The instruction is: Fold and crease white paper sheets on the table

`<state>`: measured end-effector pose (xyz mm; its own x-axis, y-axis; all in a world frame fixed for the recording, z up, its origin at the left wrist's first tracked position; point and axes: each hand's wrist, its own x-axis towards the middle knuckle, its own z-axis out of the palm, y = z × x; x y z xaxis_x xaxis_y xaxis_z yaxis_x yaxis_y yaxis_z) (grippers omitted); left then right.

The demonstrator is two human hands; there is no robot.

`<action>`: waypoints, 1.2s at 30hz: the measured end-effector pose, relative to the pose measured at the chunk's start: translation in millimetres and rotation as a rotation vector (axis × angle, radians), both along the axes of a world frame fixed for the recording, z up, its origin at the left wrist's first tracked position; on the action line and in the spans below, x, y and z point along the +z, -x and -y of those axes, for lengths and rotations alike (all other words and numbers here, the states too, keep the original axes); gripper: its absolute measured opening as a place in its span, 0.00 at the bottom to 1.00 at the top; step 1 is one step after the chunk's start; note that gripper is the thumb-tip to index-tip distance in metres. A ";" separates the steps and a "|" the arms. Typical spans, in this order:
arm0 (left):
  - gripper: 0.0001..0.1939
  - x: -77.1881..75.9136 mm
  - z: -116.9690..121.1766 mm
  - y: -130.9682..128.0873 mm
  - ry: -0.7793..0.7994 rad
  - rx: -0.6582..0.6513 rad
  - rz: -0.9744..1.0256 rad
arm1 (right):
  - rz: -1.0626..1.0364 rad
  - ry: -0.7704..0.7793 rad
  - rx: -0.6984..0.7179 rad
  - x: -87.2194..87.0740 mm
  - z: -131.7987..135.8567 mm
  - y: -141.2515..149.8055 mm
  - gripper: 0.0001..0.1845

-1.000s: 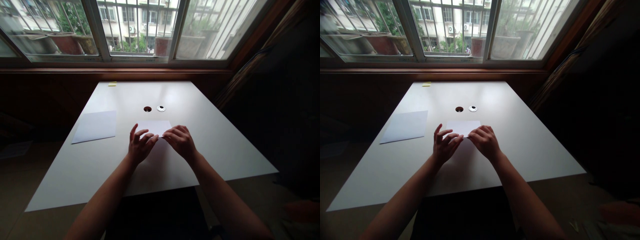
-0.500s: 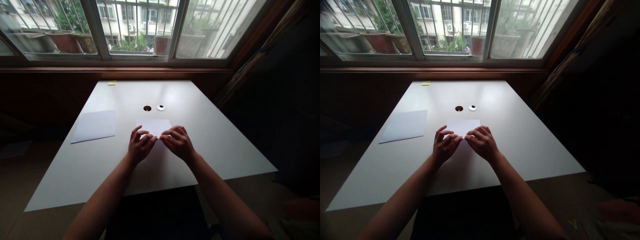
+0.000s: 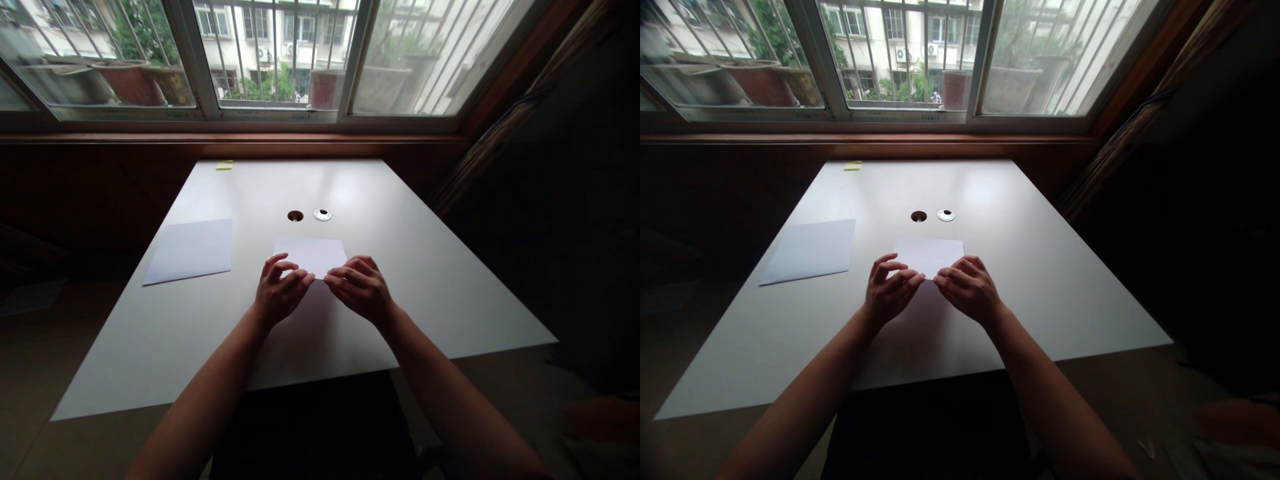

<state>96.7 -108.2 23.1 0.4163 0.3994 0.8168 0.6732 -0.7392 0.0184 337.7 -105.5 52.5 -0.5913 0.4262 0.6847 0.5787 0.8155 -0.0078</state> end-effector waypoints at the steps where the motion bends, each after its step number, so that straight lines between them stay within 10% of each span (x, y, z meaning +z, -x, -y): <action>1: 0.13 0.5 0.0 -0.2 -0.003 -0.006 -0.002 | -0.006 0.003 0.001 -0.7 0.3 -0.2 0.11; 20: 0.10 -3.3 2.8 -3.8 0.013 -0.013 -0.016 | -0.017 -0.006 -0.007 -6.3 2.4 3.8 0.12; 36: 0.08 -2.3 -17.9 37.1 -0.042 0.195 0.082 | -0.174 -0.027 -0.155 -11.6 3.9 -48.6 0.13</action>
<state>59.6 -90.3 20.8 0.2665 0.4304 0.8624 0.8009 -0.5967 0.0503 386.3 -109.4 41.0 -0.3922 0.4825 0.7831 0.6888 0.7184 -0.0977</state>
